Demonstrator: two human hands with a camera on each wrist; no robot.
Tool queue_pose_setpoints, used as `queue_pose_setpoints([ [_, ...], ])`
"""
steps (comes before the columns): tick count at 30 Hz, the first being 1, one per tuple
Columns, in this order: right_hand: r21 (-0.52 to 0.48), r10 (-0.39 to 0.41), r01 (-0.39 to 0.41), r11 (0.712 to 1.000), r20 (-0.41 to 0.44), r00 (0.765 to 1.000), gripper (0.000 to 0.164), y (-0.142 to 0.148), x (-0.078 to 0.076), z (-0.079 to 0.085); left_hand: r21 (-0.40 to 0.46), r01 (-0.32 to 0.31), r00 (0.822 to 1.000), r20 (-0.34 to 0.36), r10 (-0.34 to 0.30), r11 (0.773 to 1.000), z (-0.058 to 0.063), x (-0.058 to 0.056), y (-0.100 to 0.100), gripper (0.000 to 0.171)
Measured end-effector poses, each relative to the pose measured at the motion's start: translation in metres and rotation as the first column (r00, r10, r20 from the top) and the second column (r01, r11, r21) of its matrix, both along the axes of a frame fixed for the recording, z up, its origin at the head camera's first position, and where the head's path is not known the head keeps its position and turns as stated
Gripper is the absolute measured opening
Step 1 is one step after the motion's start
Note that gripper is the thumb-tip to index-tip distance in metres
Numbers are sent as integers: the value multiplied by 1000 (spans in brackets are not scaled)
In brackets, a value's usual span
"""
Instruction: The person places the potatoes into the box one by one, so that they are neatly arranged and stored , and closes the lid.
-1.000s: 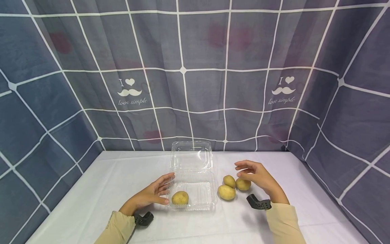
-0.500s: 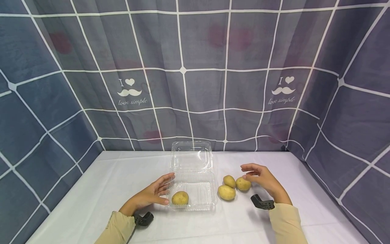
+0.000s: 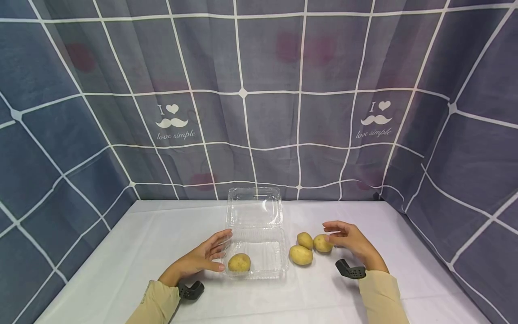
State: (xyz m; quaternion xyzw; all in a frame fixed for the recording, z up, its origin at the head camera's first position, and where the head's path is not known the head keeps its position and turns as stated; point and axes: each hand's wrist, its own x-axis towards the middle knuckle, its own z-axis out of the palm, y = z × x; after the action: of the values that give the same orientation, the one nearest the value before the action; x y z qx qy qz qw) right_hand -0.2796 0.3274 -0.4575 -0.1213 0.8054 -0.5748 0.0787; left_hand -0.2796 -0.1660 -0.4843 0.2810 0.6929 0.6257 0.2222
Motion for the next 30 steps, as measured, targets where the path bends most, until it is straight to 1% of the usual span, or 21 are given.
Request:
queue_pose_setpoints([
  [9,11,36,-36,999,-15,999,61,6,-3,-12,-7,-2,1000,-1,2,1000,2,1,-1,109],
  [16,-20,109,-110,994,-45,993,63,10,-2,-17,0,-3,1000,2,3,1000,3,0,-2,109],
  [21,-21,122,-123,992,-54,991,65,11,-1,-20,-1,-3,1000,6,3,1000,3,0,-1,109],
  [27,20,136,-135,991,-83,987,64,10,-3,-22,-2,-4,1000,9,4,1000,3,1,0,110],
  [30,34,132,-130,991,-79,988,62,9,-4,-21,1,-3,1000,7,3,1000,3,2,0,110],
])
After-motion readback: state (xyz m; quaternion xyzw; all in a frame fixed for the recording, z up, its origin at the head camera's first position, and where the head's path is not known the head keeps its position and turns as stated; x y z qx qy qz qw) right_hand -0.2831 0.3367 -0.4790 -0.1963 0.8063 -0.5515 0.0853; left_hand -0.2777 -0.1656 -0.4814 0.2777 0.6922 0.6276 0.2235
